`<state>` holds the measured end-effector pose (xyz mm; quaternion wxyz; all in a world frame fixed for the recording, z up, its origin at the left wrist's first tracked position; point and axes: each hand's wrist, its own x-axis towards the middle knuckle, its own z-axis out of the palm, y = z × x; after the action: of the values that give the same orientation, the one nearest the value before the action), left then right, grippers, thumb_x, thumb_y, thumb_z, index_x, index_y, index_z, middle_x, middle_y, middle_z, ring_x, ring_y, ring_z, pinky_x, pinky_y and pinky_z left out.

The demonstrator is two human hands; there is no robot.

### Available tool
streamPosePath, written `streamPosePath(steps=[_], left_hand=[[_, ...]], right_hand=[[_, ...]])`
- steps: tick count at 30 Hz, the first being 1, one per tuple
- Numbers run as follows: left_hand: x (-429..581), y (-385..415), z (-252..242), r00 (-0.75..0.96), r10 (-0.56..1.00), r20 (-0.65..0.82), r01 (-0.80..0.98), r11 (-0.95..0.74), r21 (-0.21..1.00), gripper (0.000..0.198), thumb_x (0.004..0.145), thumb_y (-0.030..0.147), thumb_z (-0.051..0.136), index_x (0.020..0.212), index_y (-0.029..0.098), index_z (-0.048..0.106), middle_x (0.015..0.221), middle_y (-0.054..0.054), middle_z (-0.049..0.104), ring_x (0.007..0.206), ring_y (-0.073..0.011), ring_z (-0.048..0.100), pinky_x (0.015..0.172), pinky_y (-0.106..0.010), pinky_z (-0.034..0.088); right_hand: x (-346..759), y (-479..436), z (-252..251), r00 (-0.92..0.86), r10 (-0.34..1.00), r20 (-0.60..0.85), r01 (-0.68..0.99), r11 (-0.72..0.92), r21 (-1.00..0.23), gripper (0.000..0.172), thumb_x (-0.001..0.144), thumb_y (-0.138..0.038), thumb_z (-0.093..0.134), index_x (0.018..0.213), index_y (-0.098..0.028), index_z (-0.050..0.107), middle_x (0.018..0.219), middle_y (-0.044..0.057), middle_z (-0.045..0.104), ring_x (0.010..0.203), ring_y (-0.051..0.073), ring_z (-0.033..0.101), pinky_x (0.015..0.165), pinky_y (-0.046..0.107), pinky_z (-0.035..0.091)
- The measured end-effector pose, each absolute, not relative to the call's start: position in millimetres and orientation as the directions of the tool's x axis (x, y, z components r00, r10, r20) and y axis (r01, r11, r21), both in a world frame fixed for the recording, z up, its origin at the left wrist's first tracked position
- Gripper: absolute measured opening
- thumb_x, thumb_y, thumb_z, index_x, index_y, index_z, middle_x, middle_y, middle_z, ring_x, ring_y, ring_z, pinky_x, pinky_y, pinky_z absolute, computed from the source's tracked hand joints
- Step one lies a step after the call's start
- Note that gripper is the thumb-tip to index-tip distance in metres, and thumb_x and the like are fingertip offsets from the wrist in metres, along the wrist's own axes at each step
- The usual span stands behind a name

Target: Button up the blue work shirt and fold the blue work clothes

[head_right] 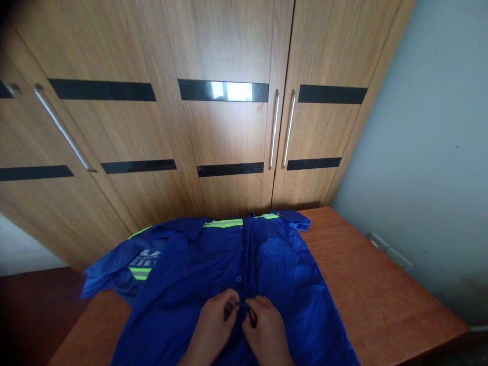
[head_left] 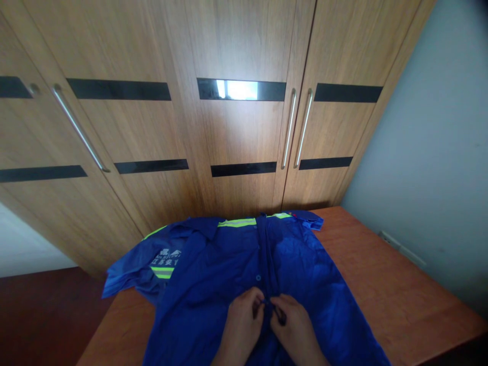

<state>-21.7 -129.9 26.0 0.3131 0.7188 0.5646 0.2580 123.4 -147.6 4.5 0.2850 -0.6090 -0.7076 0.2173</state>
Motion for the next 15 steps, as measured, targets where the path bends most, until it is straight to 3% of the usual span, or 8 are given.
streamPosePath(steps=[5, 15], left_hand=[[-28, -132, 20, 0.232, 0.973, 0.016, 0.498, -0.133, 0.857, 0.020, 0.080, 0.009, 0.046, 0.081, 0.020, 0.063, 0.075, 0.000, 0.069, 0.071, -0.0145, 0.065, 0.067, -0.021, 0.046], [-22, -137, 9, 0.246, 0.953, 0.174, 0.712, -0.300, 0.635, 0.028, 0.085, 0.005, 0.040, 0.085, 0.021, 0.063, 0.081, -0.003, 0.068, 0.077, -0.0173, 0.067, 0.071, -0.026, 0.047]], right_hand=[[121, -146, 1, -0.096, 0.989, 0.111, 0.681, 0.146, -0.718, 0.028, 0.072, -0.005, 0.045, 0.078, -0.018, 0.068, 0.069, 0.001, 0.059, 0.065, 0.016, 0.058, 0.062, 0.025, 0.041], [124, -144, -3, -0.068, 0.995, 0.074, 0.623, 0.100, -0.776, 0.031, 0.070, -0.006, 0.046, 0.088, -0.015, 0.070, 0.067, 0.001, 0.061, 0.061, 0.015, 0.057, 0.061, 0.024, 0.042]])
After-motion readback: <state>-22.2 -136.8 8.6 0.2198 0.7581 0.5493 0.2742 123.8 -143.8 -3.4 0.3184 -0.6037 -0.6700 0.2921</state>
